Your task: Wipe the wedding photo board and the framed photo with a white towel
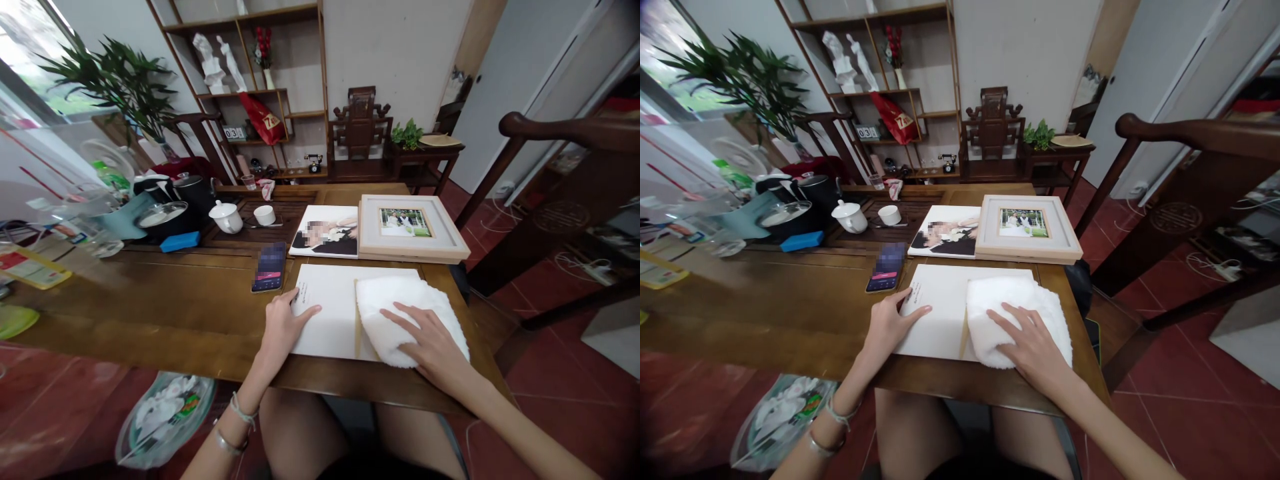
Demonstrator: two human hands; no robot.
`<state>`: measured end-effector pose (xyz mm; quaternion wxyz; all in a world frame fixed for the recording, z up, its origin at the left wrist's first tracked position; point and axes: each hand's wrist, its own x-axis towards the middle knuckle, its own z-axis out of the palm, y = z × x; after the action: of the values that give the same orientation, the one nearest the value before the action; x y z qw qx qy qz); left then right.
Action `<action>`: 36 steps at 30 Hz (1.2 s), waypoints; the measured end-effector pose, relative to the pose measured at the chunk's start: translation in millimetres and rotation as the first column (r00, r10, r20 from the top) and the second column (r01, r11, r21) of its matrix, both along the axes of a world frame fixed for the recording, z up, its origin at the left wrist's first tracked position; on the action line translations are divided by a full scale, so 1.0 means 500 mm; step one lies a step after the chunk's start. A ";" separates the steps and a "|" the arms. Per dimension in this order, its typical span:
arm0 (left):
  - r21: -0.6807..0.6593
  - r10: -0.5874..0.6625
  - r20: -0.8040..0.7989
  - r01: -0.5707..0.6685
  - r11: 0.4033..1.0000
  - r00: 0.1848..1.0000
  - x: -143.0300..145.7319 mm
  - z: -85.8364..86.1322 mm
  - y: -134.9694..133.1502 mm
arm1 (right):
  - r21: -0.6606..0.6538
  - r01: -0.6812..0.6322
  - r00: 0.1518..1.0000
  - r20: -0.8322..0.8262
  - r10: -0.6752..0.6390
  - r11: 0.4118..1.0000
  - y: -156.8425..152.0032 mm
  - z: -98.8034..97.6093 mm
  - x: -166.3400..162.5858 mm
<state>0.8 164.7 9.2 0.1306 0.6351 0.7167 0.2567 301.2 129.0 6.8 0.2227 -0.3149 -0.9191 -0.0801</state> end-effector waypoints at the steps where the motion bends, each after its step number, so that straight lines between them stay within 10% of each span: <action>1: 0.007 -0.006 -0.017 0.006 1.000 1.000 0.000 -0.004 -0.002 | -0.003 0.000 1.000 0.003 0.000 1.000 0.000 0.000 0.000; 15: 0.167 -0.441 0.116 0.420 0.892 0.890 -0.015 -0.037 0.018 | 0.003 -0.004 1.000 0.015 0.004 1.000 0.000 0.003 0.000; 30: 0.166 -0.451 0.119 0.430 0.887 0.885 -0.022 -0.055 0.031 | 0.105 0.083 0.981 -0.181 -0.063 0.991 0.023 0.043 0.054; 36: 0.155 -0.472 0.071 0.458 0.875 0.879 -0.023 -0.056 0.033 | -0.081 0.084 0.994 0.074 -0.078 0.993 0.088 0.033 0.046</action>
<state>-10.7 181.2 -18.8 0.1838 0.7815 0.5161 0.2984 324.3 173.1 23.3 0.1732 -0.3583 -0.9154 -0.0614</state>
